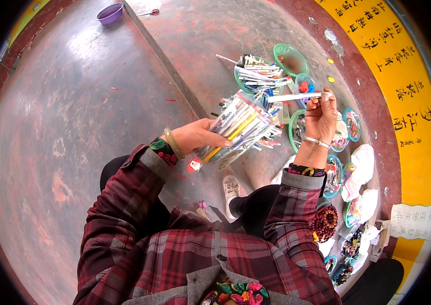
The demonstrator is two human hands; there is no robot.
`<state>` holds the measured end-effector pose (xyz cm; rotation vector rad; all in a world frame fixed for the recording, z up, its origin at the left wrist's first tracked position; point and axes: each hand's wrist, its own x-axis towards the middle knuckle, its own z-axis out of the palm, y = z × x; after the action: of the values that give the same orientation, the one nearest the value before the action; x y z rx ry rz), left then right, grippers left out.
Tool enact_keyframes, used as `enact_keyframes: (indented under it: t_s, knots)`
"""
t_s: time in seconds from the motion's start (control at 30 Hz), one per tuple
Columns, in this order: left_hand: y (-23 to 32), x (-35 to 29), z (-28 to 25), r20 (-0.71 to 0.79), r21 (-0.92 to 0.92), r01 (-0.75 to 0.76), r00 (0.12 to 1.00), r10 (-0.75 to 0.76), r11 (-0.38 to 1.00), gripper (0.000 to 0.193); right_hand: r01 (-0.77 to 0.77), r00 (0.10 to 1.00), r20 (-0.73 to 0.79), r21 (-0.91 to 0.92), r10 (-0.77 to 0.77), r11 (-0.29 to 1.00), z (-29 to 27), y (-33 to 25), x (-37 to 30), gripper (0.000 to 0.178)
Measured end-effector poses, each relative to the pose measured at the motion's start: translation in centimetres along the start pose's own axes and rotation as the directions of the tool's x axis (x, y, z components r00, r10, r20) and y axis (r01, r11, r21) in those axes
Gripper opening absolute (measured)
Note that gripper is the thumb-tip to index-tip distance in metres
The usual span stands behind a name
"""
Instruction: The person sits on the floor and repeatedly picks up pens and markers from a green tray, placing them into a clear plastic bag. They handle the items one by one, occasionally adjusting the bag to fit more pens.
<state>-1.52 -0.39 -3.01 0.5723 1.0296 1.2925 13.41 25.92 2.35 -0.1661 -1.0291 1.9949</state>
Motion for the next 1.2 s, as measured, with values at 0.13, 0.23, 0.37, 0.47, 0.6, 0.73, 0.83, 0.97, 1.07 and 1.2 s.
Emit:
enact_keyframes:
  t_s: [0.13,0.23,0.37,0.47,0.6,0.73,0.83,0.97,1.07,1.2]
  knots:
    - [0.0,0.1,0.1,0.007,-0.004,0.0,1.0,0.0,1.0,0.043,0.033,0.999,-0.033,-0.092,-0.036,0.995,0.8,0.5,-0.1,0.017]
    - [0.2,0.1,0.3,0.001,0.0,0.015,1.0,-0.015,1.0,0.044,0.035,0.999,0.015,-0.144,-0.033,0.989,1.3,0.5,-0.4,0.018]
    - [0.2,0.3,0.4,0.009,0.006,0.016,1.0,-0.016,1.0,0.043,0.025,1.0,-0.001,-0.168,-0.025,0.985,1.4,0.6,-0.4,0.019]
    - [0.3,0.2,0.6,0.002,0.007,0.017,1.0,-0.017,1.0,0.043,-0.002,1.0,0.018,-0.186,0.005,0.983,1.7,0.9,-0.5,0.019]
    - [-0.1,0.5,0.3,0.01,0.004,0.015,1.0,-0.015,1.0,0.042,-0.056,0.997,0.033,-0.225,0.065,0.973,3.0,1.7,-1.1,0.019]
    - [-0.3,0.6,0.4,0.014,-0.029,-0.005,1.0,0.005,1.0,0.041,-0.087,0.992,0.061,-0.322,0.112,0.943,4.1,2.3,-1.9,0.019]
    - [-0.4,0.6,0.3,-0.009,-0.085,0.012,1.0,-0.013,0.996,0.041,-0.055,0.993,0.078,-0.386,0.093,0.921,4.8,3.2,-2.3,0.016]
    - [-0.4,0.5,0.4,0.01,-0.136,-0.027,1.0,0.028,0.99,0.043,-0.054,0.987,0.115,-0.43,0.114,0.901,4.9,3.6,-2.5,0.015]
    - [-0.2,0.4,0.6,-0.016,-0.13,-0.022,1.0,0.02,0.991,0.044,-0.045,0.982,0.141,-0.481,0.128,0.876,5.3,3.8,-2.8,0.015]
    - [-0.3,0.7,0.6,-0.007,-0.187,-0.028,1.0,0.027,0.982,0.044,-0.08,0.981,0.105,-0.535,0.161,0.841,6.1,4.4,-3.5,0.017]
